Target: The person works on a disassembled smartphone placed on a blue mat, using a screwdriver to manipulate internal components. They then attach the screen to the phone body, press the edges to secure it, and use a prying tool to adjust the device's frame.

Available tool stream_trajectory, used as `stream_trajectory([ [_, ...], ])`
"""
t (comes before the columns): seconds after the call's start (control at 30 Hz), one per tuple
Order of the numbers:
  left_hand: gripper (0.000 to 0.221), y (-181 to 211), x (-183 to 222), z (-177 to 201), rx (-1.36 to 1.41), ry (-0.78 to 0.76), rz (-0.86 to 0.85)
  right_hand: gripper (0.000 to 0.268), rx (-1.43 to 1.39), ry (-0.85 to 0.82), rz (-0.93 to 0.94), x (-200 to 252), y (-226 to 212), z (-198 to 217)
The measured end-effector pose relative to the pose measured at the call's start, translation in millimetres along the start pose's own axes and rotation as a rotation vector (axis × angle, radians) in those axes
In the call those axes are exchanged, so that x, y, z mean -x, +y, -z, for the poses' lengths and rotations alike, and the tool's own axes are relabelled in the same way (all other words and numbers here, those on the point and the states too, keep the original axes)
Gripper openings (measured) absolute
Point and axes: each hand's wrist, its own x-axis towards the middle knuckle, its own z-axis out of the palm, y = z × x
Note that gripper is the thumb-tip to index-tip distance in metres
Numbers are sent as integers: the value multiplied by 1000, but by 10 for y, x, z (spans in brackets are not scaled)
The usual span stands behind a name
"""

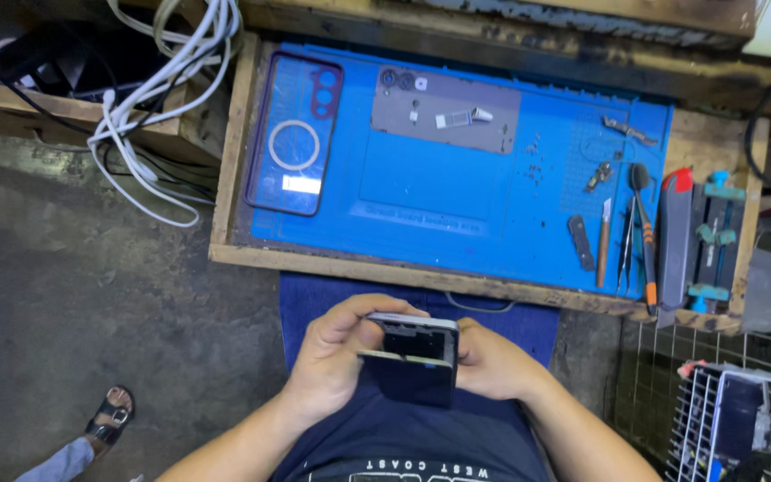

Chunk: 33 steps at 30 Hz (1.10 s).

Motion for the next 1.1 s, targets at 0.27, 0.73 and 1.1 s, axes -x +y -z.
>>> stream_trajectory([
  [0.27,117,233,244,-254,-358,37,-84,19,195,45,71,-73,-516,-5],
  [0.73,128,181,412,-26,-95,25,110,48,700,194,53,-126,-1317,-425],
  [1.1,120,-36,272,142,388,-63,141,61,408,3,89,-3,-1345,-101],
])
